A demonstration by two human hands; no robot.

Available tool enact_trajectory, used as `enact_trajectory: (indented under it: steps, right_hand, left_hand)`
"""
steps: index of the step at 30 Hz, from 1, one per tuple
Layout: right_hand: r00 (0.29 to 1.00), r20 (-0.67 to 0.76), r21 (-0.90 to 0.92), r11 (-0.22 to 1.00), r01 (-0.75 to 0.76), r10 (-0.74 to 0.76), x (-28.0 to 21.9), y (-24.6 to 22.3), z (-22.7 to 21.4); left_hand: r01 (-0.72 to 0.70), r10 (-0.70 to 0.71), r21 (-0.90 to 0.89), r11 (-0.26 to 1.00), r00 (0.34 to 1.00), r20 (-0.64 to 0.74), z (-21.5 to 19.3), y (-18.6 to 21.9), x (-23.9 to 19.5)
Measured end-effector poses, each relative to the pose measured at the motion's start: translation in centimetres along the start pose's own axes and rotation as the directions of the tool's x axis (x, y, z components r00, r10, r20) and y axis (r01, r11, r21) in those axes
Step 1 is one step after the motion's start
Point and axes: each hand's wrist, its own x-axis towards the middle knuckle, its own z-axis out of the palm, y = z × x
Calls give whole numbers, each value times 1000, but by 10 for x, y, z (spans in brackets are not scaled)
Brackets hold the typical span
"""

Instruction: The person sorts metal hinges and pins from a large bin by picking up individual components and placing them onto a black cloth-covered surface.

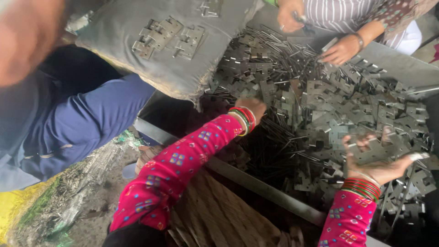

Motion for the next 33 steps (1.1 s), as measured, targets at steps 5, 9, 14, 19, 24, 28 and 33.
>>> enact_trajectory:
  steps: [5, 9, 14, 19, 24, 28, 33]
  right_hand:
    - [991, -108, 82, 993, 88, -79, 21, 4, -28]
    - [988, 34, -460, 875, 149, -150, 45, 37, -54]
    - [937, 342, -792, -516, 326, 67, 48, 121, -55]
    - [766, 611, -687, -346, 639, 200, 25, 143, -35]
    - [954, 257, -923, 332, 195, 156, 41, 82, -44]
    - [994, 79, -552, 833, -25, 81, 35, 36, -44]
    - [934, 136, -105, 943, -317, 329, 33, 44, -33]
  left_hand:
    - [158, -246, 242, 957, 887, 390, 112, -56, 42]
    - [-17, 53, 516, 856, 997, -54, 167, -88, 54]
    - [-140, 206, 575, 806, 977, -51, 159, -95, 50]
    - [-65, 62, 55, 996, 996, 57, 95, -73, 44]
    - [-116, 98, -532, 839, 993, -62, 3, -41, 47]
    - [10, 27, -964, 267, 999, 18, -30, -43, 43]
    - [85, 163, -946, -312, 986, 35, -8, -27, 42]
